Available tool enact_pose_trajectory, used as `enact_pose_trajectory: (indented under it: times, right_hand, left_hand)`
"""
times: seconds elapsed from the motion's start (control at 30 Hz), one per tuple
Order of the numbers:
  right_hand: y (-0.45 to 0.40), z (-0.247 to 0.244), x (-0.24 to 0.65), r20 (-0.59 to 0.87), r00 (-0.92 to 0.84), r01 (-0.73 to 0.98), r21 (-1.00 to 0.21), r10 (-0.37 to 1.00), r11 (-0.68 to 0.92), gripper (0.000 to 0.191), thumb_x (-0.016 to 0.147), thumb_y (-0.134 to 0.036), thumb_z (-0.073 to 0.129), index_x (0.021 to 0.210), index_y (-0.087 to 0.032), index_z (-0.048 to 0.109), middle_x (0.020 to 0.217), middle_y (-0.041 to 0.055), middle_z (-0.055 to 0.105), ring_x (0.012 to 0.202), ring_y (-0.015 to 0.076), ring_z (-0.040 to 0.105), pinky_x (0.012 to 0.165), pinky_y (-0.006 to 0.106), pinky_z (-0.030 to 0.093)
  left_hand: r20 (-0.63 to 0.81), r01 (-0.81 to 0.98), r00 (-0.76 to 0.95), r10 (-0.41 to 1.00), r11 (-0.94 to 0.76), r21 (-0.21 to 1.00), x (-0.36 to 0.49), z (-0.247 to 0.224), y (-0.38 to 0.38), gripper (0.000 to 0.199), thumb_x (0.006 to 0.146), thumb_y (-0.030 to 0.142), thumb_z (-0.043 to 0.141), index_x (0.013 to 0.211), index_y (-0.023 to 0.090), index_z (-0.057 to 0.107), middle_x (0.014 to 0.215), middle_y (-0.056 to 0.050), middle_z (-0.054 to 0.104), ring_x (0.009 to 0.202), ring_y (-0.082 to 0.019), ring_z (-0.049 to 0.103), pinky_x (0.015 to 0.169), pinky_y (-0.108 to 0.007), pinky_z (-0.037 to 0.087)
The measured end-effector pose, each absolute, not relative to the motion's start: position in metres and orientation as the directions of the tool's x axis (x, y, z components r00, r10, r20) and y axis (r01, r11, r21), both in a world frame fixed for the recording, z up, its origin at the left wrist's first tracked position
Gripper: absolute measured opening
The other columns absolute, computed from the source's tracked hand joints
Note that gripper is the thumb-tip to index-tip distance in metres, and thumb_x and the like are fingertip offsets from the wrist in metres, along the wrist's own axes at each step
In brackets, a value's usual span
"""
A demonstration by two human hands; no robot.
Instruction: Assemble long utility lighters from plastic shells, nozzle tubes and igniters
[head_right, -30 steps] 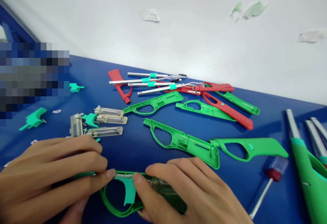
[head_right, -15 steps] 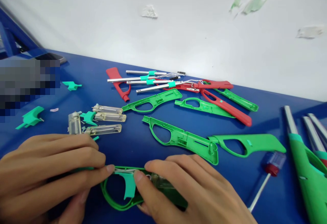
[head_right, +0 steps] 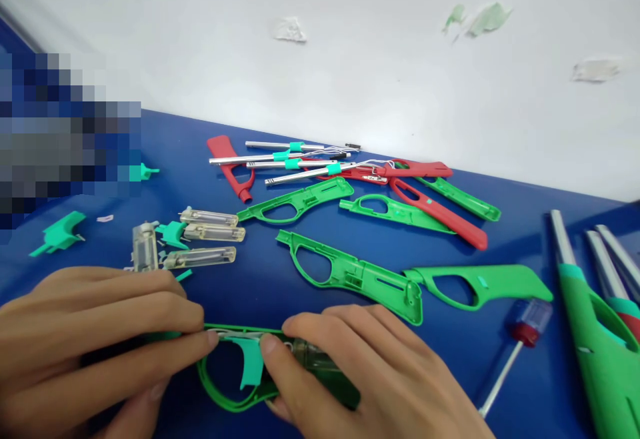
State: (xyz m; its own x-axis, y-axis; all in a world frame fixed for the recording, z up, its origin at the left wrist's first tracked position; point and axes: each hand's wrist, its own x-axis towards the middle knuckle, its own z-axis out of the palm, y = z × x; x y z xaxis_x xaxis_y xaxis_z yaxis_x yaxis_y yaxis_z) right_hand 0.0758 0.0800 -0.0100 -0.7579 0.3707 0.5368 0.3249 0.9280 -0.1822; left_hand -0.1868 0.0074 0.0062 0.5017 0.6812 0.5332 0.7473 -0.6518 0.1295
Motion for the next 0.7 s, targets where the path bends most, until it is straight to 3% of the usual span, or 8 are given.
enact_pose_trajectory:
  times: [0.17,0.27,0.43,0.6,0.7]
  right_hand:
    - [0.080,-0.010,0.076,0.521,-0.773,0.316,-0.178,0.362,0.932,0.024,0.110,-0.024,0.050,0.112,-0.029,0.074,0.102,-0.0062,0.078,0.088,0.0111,0.075,0.079,0.025,0.057]
    - [0.080,-0.011,0.076,0.520,-0.768,0.321,-0.192,0.374,0.927,0.024,0.110,-0.025,0.051,0.114,-0.030,0.074,0.103,-0.0057,0.078,0.088,0.0118,0.075,0.081,0.025,0.058]
    - [0.080,-0.011,0.075,0.524,-0.776,0.309,-0.171,0.352,0.936,0.025,0.111,-0.023,0.049,0.113,-0.029,0.073,0.102,-0.0056,0.077,0.088,0.0116,0.075,0.081,0.025,0.058]
    - [0.082,-0.006,0.073,0.511,-0.781,0.304,-0.192,0.360,0.933,0.028,0.113,-0.028,0.045,0.110,-0.028,0.073,0.099,-0.0048,0.078,0.085,0.0113,0.076,0.077,0.025,0.058]
    - [0.083,-0.001,0.073,0.483,-0.807,0.287,-0.185,0.341,0.940,0.033,0.114,-0.031,0.042,0.106,-0.026,0.074,0.094,-0.0040,0.078,0.080,0.0102,0.076,0.071,0.022,0.059]
  left_hand:
    - [0.550,0.750,0.436,0.713,-0.625,0.217,-0.186,0.009,0.011,0.020,0.074,0.005,0.055,0.069,0.024,0.059,0.058,0.005,0.051,0.046,-0.011,0.045,0.038,-0.029,0.034]
    - [0.449,0.725,0.542,0.710,-0.665,0.177,-0.187,0.012,0.011,0.022,0.073,0.001,0.053,0.068,0.023,0.055,0.061,0.004,0.053,0.047,-0.011,0.042,0.041,-0.027,0.039]
    - [0.445,0.706,0.594,0.670,-0.700,0.113,-0.189,0.012,0.010,0.021,0.075,0.003,0.054,0.074,0.023,0.058,0.072,0.002,0.065,0.053,-0.013,0.052,0.045,-0.030,0.044]
    - [0.455,0.704,0.611,0.648,-0.708,0.062,-0.193,0.005,0.004,0.026,0.080,0.009,0.058,0.101,0.020,0.067,0.097,-0.001,0.075,0.071,-0.017,0.067,0.055,-0.033,0.054]
    - [0.488,0.725,0.577,0.655,-0.686,0.063,-0.194,0.001,0.000,0.027,0.083,0.012,0.059,0.107,0.020,0.069,0.099,-0.002,0.076,0.077,-0.019,0.069,0.060,-0.034,0.057]
